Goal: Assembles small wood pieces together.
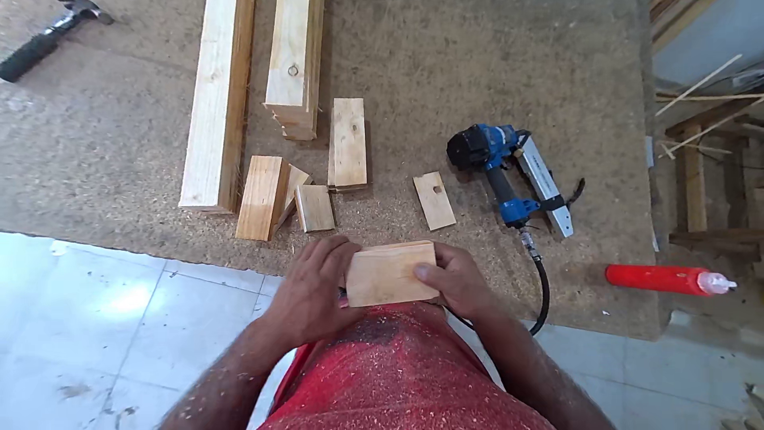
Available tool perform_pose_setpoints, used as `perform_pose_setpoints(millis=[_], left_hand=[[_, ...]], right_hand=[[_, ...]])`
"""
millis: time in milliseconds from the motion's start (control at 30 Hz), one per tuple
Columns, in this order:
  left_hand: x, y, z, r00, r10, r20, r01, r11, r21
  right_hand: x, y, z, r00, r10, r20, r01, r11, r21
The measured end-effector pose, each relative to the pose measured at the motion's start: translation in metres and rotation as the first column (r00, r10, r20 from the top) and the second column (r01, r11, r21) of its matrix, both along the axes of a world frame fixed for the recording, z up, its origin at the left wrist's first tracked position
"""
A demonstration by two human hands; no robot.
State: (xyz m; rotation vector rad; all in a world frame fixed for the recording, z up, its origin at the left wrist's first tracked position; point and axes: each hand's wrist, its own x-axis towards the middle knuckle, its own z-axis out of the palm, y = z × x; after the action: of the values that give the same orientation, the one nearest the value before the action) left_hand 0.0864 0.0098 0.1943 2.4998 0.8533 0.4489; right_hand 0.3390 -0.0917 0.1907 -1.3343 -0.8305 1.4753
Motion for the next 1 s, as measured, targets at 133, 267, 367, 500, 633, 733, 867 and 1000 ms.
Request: perform_pose_setpoints(millis=[133, 267, 367, 500, 633, 733, 867, 1000], left_hand=[[-0.015, -0.001, 0.002, 0.990, 0.001, 0.140, 0.000, 1.000, -0.012], [-0.016, -0.001, -0.001, 0.981, 0.008, 0.196, -0.002, 0.999, -0.033], [-0.021, -0.002, 0.001, 0.968, 0.023, 0.250, 0.086, 0.904, -0.418], [-0.010, -0.011, -0.004, 0.857, 0.348, 0.379, 0.201, 0.451, -0.869], [0.012, -0.022, -0.017, 0.736, 0.601, 0.311, 0.096, 0.362, -0.927], [0.018, -0.027, -0.027, 0.697, 0.660, 0.280, 0.044, 0.351, -0.935], [0.010, -0.030, -0.065, 0.564, 0.819, 0.103, -0.162, 0.232, -0.959], [-0.011, -0.045, -0.116, 0.339, 0.939, -0.054, -0.268, 0.041, -0.962]], right_hand=[[0.003, -0.003, -0.005, 0.979, 0.012, -0.204, -0.003, 0.999, 0.047], [0.001, -0.001, -0.005, 0.979, 0.023, -0.203, -0.006, 0.997, 0.081], [0.001, -0.001, -0.006, 0.988, 0.041, -0.150, -0.024, 0.994, 0.111], [0.006, 0.001, -0.006, 0.994, 0.091, -0.052, -0.085, 0.990, 0.111], [0.010, 0.011, -0.013, 0.985, 0.164, -0.049, -0.160, 0.984, 0.073], [0.036, 0.024, -0.016, 0.940, 0.212, 0.269, -0.225, 0.974, 0.019], [0.140, 0.067, -0.050, 0.483, -0.001, 0.876, 0.201, 0.973, -0.110], [0.201, 0.115, -0.113, 0.211, 0.225, 0.951, 0.422, 0.857, -0.296]])
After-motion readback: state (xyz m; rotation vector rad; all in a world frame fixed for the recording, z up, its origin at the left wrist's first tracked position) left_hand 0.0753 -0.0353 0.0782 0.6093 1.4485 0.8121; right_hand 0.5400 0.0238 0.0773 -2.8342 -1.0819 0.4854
